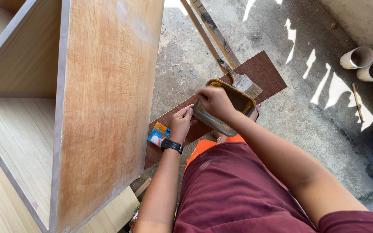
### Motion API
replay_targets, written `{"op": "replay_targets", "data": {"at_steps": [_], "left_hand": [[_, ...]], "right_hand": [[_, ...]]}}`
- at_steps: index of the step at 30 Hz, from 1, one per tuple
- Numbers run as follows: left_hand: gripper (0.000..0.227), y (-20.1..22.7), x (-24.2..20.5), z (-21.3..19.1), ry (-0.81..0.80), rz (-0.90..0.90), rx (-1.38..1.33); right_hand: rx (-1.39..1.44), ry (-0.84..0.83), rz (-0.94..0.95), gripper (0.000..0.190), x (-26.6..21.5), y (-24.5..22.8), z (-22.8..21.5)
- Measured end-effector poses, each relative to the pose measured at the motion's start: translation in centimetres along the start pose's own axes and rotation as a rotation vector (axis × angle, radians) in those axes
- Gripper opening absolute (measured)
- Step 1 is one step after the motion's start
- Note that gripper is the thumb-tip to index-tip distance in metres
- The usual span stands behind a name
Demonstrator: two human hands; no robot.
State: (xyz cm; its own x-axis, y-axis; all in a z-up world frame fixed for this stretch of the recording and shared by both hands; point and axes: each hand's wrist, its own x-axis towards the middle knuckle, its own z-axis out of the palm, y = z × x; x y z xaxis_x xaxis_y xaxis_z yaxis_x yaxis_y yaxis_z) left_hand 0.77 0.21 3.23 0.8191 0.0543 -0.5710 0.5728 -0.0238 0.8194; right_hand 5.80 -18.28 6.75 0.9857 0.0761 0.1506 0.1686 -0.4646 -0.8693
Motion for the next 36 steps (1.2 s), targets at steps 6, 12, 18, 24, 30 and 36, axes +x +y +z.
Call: {"op": "replay_targets", "data": {"at_steps": [6,12,18,24,30,36], "left_hand": [[0.025,-1.9,1.5,-0.3,0.012,-0.023,0.090],[0.024,-3.3,2.7,-0.3,0.058,-0.022,0.099],[0.022,-3.9,3.8,-0.3,0.080,-0.010,0.135],[0.022,-4.1,3.8,-0.4,0.102,-0.010,0.129],[0.021,-5.6,4.5,-0.5,0.111,-0.005,0.079],[0.022,-5.3,4.2,-0.3,0.124,0.016,0.098]], "right_hand": [[0.045,-0.286,0.036,0.010,-4.9,5.0,3.1],[-0.094,-0.307,-0.016,0.010,-4.9,8.0,5.8],[-0.195,-0.272,-0.008,0.014,-5.0,6.8,6.1],[-0.217,-0.246,0.030,0.010,-4.8,6.7,6.4],[-0.205,-0.227,0.063,0.016,-4.8,7.3,6.8],[-0.187,-0.241,0.109,0.014,-4.4,7.1,6.9]]}}
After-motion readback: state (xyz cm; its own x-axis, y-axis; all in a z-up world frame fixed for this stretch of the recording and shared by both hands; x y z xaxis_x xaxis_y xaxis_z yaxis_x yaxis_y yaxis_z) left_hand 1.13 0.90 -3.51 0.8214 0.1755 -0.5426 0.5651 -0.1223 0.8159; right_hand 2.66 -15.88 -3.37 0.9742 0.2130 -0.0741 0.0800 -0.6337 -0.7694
